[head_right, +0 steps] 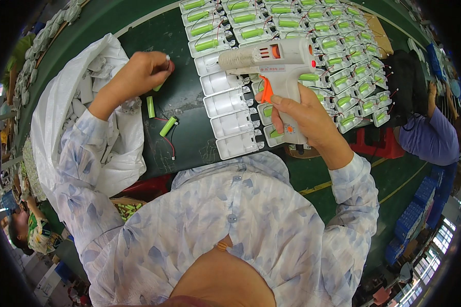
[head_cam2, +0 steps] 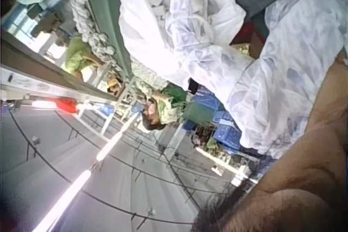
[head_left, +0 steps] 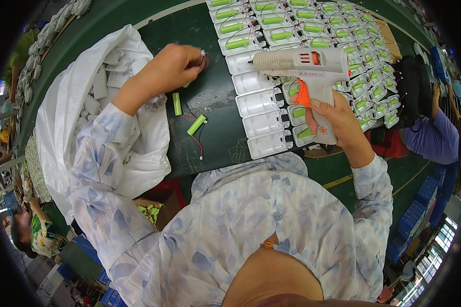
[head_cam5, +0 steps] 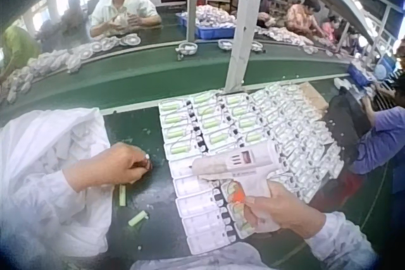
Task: The person picks up batteries from a box and places them into white plastic cases, using a glue gun to secure them. They also gather empty cases from a bag to arrange on the table and eventually collect the assembled units.
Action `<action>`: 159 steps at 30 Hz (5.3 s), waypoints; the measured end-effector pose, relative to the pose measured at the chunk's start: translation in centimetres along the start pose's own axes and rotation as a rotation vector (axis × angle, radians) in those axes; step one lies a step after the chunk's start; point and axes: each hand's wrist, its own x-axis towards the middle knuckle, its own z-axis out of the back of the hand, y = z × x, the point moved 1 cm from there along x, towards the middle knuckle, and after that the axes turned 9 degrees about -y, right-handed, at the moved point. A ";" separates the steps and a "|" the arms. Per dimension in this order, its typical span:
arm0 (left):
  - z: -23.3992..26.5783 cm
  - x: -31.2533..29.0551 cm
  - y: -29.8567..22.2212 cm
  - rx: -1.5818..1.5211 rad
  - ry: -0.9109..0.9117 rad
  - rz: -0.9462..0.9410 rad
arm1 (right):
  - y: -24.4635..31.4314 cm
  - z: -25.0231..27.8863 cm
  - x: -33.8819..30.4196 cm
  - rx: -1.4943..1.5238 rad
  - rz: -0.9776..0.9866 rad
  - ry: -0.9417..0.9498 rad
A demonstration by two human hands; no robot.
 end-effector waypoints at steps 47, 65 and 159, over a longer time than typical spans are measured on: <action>5.6 0.0 -9.8 0.141 0.024 -0.007 | -1.7 0.3 -1.0 0.082 0.101 -0.024; -5.9 -10.8 -11.0 0.320 -0.372 0.459 | -0.9 -1.1 -1.2 0.048 0.097 -0.048; -4.6 -3.3 -9.4 0.173 -0.686 0.141 | -3.7 -0.3 -5.1 0.065 0.109 -0.064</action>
